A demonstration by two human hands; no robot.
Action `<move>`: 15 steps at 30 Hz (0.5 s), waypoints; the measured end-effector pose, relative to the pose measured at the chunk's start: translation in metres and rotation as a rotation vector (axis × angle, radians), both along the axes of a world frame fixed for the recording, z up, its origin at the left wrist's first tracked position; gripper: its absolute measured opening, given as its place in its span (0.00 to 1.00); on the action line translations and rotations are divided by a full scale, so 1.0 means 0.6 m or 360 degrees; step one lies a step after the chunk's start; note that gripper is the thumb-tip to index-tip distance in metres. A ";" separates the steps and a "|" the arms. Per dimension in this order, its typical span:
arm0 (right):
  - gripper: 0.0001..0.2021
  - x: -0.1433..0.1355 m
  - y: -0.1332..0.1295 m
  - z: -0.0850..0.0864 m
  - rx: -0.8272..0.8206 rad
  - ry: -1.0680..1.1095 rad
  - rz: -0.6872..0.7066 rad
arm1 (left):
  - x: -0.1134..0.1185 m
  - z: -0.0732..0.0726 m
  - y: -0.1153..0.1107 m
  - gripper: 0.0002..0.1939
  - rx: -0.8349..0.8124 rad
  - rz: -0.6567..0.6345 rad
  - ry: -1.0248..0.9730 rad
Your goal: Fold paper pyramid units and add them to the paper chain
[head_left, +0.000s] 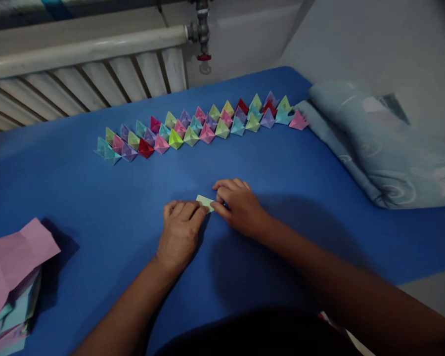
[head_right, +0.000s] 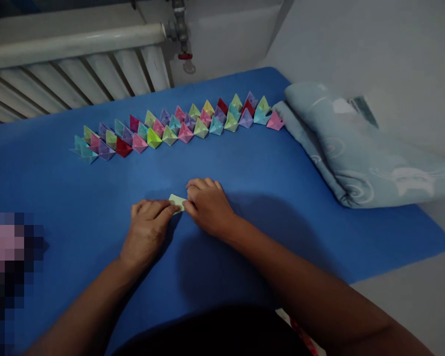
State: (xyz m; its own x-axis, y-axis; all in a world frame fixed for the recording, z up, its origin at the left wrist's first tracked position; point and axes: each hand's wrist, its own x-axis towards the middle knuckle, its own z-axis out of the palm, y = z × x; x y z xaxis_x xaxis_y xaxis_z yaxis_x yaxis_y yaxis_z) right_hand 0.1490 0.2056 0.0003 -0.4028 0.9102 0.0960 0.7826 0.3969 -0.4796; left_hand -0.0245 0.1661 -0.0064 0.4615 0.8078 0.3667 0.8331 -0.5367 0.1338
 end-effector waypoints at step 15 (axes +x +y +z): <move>0.12 0.010 -0.022 -0.008 0.0337 0.0054 0.0191 | 0.004 0.001 -0.033 0.18 0.0091 0.0009 0.0191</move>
